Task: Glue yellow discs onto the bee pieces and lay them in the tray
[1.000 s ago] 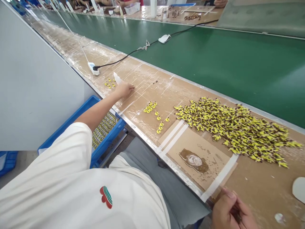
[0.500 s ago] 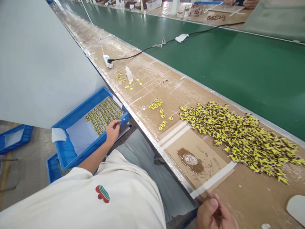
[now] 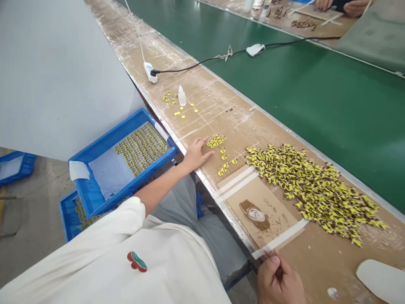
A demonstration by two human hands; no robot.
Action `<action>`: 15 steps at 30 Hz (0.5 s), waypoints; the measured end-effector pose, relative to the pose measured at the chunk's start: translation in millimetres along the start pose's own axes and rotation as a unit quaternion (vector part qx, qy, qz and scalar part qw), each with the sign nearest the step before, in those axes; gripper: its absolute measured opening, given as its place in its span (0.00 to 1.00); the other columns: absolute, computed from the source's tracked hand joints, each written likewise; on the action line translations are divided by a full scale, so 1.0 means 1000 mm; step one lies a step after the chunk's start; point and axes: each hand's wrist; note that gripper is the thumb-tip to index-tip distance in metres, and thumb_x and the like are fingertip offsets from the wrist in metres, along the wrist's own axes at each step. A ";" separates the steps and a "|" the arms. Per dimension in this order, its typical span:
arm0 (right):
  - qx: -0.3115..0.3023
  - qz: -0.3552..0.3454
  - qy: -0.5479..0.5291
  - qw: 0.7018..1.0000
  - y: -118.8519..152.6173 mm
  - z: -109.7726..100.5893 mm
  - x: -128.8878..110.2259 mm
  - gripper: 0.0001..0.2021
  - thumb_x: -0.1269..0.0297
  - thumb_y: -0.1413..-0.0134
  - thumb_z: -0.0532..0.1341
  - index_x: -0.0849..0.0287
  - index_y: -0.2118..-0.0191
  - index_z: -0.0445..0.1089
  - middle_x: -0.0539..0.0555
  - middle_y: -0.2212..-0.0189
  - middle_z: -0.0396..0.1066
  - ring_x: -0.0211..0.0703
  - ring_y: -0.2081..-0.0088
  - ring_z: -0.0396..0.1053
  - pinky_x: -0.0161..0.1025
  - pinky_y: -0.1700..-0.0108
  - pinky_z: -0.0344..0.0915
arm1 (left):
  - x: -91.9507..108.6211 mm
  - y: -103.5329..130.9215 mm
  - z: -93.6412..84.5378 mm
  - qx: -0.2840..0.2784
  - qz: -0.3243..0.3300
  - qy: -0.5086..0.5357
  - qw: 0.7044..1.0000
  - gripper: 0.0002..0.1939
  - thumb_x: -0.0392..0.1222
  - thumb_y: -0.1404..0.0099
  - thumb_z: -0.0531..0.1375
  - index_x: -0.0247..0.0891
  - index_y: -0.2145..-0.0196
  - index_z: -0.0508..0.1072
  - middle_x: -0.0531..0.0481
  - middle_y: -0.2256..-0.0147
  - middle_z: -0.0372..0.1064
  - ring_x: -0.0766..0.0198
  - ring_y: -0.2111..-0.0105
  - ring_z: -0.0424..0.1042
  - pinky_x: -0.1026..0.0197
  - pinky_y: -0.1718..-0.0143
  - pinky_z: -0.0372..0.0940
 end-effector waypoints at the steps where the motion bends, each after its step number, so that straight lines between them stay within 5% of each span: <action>1: 0.036 0.012 0.010 0.999 0.000 0.001 -0.004 0.19 0.51 0.41 0.52 0.49 0.60 0.79 0.64 0.72 0.78 0.70 0.68 0.77 0.57 0.70 0.69 | 0.000 -0.008 0.004 -0.003 -0.004 -0.022 1.000 0.31 0.54 0.35 0.63 0.35 0.40 0.67 0.37 0.46 0.69 0.50 0.45 0.69 0.49 0.41 0.63; 6: 0.089 0.045 0.061 0.993 -0.003 0.007 -0.029 0.22 0.48 0.40 0.48 0.43 0.57 0.79 0.67 0.71 0.77 0.70 0.66 0.77 0.58 0.72 0.64 | 0.005 -0.030 0.020 -0.003 -0.006 -0.104 0.995 0.35 0.58 0.34 0.60 0.33 0.37 0.64 0.35 0.45 0.68 0.46 0.45 0.67 0.49 0.42 0.61; 11: 0.090 0.065 0.051 0.992 -0.002 0.012 -0.030 0.22 0.46 0.38 0.46 0.39 0.55 0.77 0.70 0.71 0.75 0.66 0.64 0.77 0.57 0.69 0.64 | 0.004 -0.055 0.029 -0.084 0.072 -0.042 0.993 0.38 0.44 0.36 0.61 0.29 0.33 0.57 0.33 0.35 0.59 0.45 0.37 0.60 0.47 0.35 0.54; 15: 0.098 0.076 0.051 0.991 -0.002 0.013 -0.024 0.20 0.47 0.38 0.47 0.40 0.62 0.76 0.69 0.70 0.76 0.63 0.66 0.77 0.54 0.69 0.64 | -0.002 -0.074 0.037 -0.132 0.110 0.004 0.985 0.28 0.37 0.35 0.58 0.33 0.38 0.66 0.36 0.39 0.66 0.49 0.40 0.65 0.48 0.36 0.56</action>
Point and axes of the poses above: each hand's wrist, its own y-axis away from the middle knuckle, its own z-axis out of the palm, x = y × z
